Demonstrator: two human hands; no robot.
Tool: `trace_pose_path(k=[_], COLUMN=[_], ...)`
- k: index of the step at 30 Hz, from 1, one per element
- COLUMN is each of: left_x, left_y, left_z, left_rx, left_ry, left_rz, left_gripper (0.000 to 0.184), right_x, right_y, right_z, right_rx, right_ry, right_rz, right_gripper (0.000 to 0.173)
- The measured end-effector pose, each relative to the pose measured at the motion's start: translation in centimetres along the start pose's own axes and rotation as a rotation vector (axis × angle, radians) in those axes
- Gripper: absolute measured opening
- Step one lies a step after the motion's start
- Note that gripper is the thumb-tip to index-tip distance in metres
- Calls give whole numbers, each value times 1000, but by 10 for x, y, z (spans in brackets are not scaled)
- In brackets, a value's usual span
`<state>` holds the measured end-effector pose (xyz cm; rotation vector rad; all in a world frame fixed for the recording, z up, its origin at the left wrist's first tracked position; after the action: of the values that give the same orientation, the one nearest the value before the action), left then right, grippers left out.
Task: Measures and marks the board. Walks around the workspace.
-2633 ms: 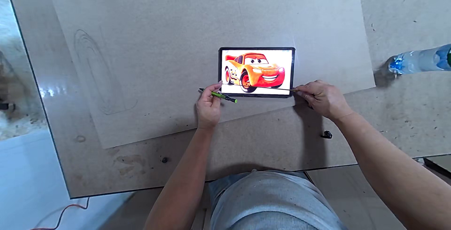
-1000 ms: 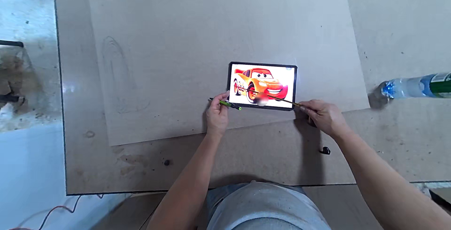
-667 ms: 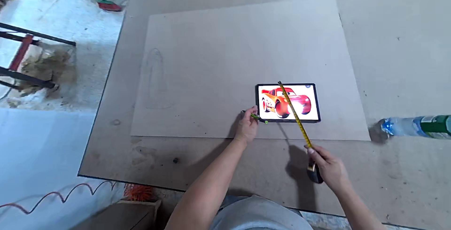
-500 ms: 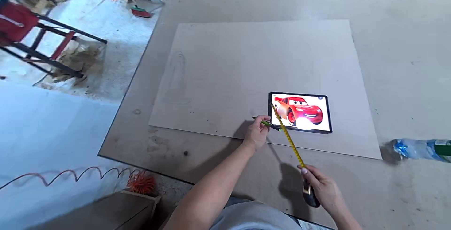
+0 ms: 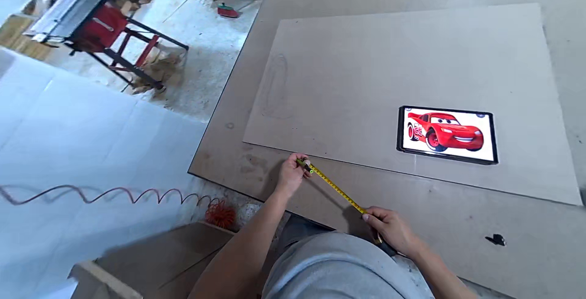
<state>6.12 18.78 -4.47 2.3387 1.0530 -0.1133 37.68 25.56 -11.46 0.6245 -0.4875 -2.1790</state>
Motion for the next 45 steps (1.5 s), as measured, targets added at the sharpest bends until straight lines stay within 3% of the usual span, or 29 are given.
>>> trace_pose_path(k=[3, 8, 12, 15, 18, 22, 31, 45], left_x=[7, 29, 47, 60, 74, 81, 93, 98], left_y=[-37, -101, -130, -135, -133, -130, -139, -145], left_z=[-13, -39, -19, 4, 11, 13, -8, -11], left_rx=[49, 392, 759, 1054, 1194, 1221, 1092, 1051], left_ry=[-198, -616, -865, -877, -929, -915, -972, -913], left_rz=[96, 198, 508, 696, 790, 852, 857, 896], left_gripper=[22, 40, 43, 50, 54, 51, 50, 47], right_x=[34, 88, 109, 125, 131, 128, 103, 96], right_y=[-20, -71, -89, -82, -76, -75, -118, -132], right_z=[25, 33, 47, 52, 52, 58, 74, 72], right_rx=[58, 313, 450, 498, 541, 562, 543, 577], right_ry=[-56, -204, -196, -177, -144, -188, -561, -610], right_rz=[-137, -452, -613, -683, -728, -761, -852, -841], right_gripper=[30, 24, 22, 23, 23, 24, 15, 15])
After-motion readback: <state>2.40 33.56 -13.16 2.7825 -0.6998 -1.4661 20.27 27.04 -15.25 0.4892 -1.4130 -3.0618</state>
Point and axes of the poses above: each hand's wrist, its own y-axis away from the middle knuckle, its own x-axis out of the palm, z = x × y, the point moved 5 cm from there along -y, towards the middle knuckle, and after that the axes turned 13 degrees about -z, right-handed, at the moved point
